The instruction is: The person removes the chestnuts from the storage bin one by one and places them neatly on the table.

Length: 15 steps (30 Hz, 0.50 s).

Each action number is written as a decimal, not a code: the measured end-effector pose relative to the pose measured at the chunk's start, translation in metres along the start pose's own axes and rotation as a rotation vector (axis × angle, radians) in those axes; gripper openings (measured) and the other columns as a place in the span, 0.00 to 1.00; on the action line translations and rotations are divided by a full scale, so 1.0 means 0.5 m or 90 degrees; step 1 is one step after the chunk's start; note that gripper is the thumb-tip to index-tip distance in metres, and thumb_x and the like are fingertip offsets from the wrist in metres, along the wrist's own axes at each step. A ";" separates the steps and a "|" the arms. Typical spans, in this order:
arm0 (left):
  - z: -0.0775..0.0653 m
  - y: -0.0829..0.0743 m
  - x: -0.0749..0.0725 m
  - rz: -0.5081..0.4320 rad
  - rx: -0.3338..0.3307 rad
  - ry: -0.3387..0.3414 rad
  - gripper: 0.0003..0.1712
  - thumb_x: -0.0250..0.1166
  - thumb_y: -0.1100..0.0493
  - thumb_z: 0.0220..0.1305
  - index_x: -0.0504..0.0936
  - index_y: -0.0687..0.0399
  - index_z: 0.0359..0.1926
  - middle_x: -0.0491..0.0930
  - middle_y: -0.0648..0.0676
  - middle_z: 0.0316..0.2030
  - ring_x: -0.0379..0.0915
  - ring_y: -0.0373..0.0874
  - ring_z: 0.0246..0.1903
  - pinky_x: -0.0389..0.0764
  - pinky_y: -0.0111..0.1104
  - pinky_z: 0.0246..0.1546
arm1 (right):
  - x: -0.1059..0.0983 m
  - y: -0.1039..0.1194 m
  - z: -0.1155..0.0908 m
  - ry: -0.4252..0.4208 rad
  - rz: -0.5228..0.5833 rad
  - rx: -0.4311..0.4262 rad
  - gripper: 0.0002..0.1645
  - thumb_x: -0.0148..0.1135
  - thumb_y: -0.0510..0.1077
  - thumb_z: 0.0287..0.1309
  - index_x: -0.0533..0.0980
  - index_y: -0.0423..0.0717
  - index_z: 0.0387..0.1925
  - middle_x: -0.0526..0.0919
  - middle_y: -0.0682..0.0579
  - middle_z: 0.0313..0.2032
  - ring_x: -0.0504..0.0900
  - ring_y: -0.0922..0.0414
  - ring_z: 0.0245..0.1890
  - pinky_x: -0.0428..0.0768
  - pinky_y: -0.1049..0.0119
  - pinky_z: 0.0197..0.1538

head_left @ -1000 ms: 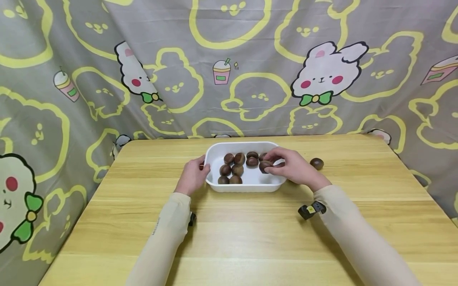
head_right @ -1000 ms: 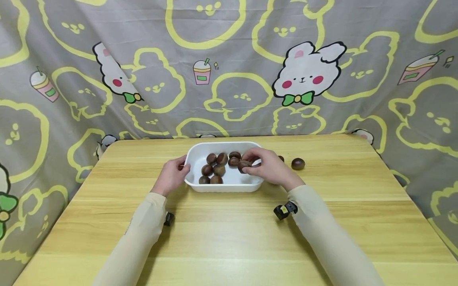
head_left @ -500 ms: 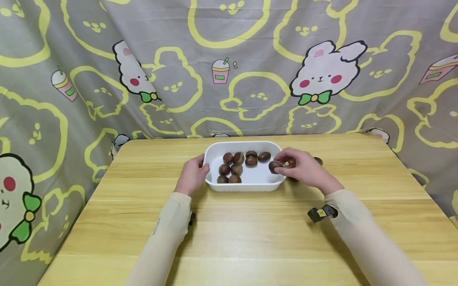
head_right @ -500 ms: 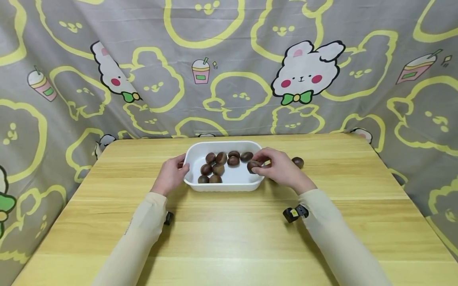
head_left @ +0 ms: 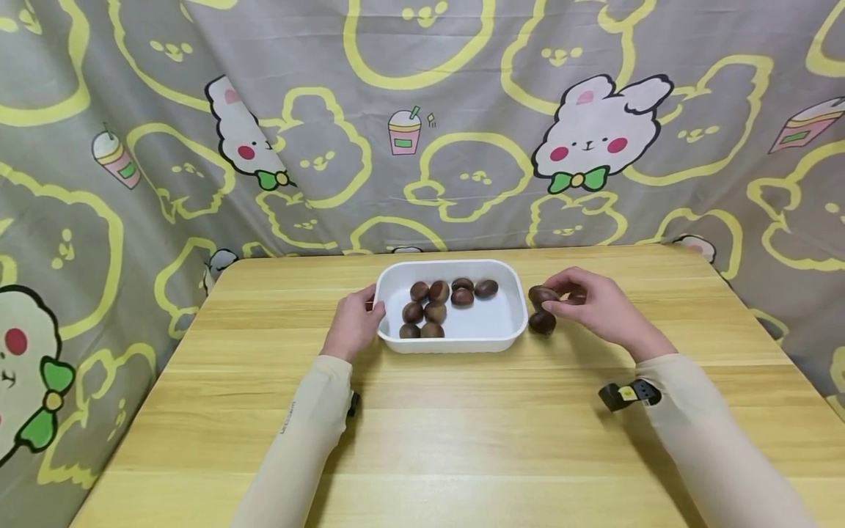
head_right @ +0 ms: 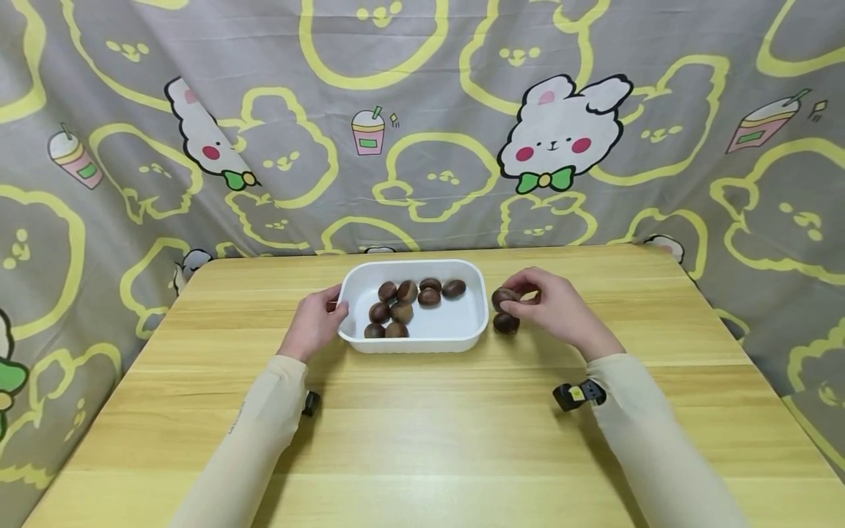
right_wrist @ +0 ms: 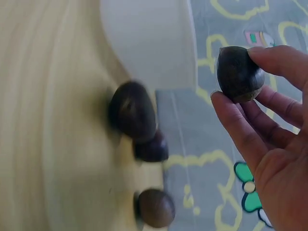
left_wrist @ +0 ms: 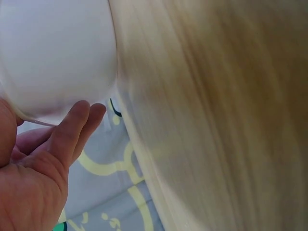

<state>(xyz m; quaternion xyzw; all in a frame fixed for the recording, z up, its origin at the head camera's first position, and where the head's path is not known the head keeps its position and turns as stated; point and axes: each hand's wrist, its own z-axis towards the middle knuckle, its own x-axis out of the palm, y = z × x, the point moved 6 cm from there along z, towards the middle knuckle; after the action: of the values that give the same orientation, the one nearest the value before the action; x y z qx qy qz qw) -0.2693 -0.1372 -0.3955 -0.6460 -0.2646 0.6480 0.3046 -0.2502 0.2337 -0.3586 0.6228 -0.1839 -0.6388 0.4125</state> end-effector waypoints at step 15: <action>-0.002 -0.002 -0.005 0.001 -0.003 -0.017 0.27 0.56 0.62 0.70 0.68 0.67 0.68 0.77 0.67 0.56 0.74 0.55 0.55 0.75 0.42 0.55 | -0.043 -0.067 -0.052 0.007 -0.065 0.028 0.20 0.70 0.46 0.59 0.79 0.40 0.49 0.82 0.47 0.43 0.77 0.52 0.44 0.75 0.75 0.45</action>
<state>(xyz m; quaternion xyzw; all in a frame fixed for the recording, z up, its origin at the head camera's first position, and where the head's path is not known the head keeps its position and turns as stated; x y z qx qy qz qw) -0.2683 -0.1385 -0.3930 -0.6382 -0.2699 0.6562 0.2988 -0.2380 0.2771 -0.3737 0.6437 -0.1641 -0.6514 0.3666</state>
